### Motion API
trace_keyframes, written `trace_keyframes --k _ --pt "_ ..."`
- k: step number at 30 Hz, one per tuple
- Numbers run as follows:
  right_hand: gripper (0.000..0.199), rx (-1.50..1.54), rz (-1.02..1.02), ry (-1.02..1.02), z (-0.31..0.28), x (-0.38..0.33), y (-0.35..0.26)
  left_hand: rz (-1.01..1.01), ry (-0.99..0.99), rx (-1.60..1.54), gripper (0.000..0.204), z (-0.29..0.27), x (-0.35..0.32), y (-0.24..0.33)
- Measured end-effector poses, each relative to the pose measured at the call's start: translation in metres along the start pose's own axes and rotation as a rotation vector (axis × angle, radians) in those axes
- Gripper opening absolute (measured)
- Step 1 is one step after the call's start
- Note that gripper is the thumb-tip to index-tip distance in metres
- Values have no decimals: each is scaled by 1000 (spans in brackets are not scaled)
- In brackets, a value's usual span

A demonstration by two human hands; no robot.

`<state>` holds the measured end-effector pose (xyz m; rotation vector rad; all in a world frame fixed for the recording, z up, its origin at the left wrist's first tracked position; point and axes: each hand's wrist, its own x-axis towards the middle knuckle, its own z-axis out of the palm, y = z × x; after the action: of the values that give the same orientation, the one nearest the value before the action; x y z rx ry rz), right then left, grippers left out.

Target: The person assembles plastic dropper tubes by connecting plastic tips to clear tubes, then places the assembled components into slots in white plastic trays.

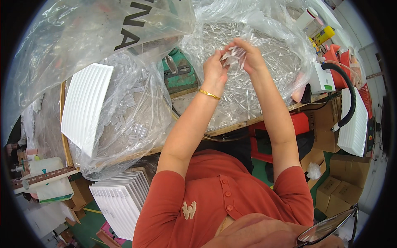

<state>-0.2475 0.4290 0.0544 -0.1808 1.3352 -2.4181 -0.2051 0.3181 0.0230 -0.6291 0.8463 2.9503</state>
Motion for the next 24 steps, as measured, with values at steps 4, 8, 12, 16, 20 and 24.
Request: trace_keyframes --k 4,8,12,16,20,24 --pt "14 127 -104 -1 -16 -1 -12 337 33 351 23 -8 12 16" --pt "18 -555 68 -17 -3 -9 -11 298 -205 783 30 2 9 29" --pt "22 -629 68 1 -12 -5 -3 152 -216 832 42 21 8 33" --pt "19 -399 95 163 -15 -1 1 985 -178 1052 46 -2 21 21" --pt "15 15 75 97 -27 7 10 14 -183 610 37 -8 -10 0" --pt "12 182 87 157 -18 4 17 -23 -304 531 26 -13 -15 -4"
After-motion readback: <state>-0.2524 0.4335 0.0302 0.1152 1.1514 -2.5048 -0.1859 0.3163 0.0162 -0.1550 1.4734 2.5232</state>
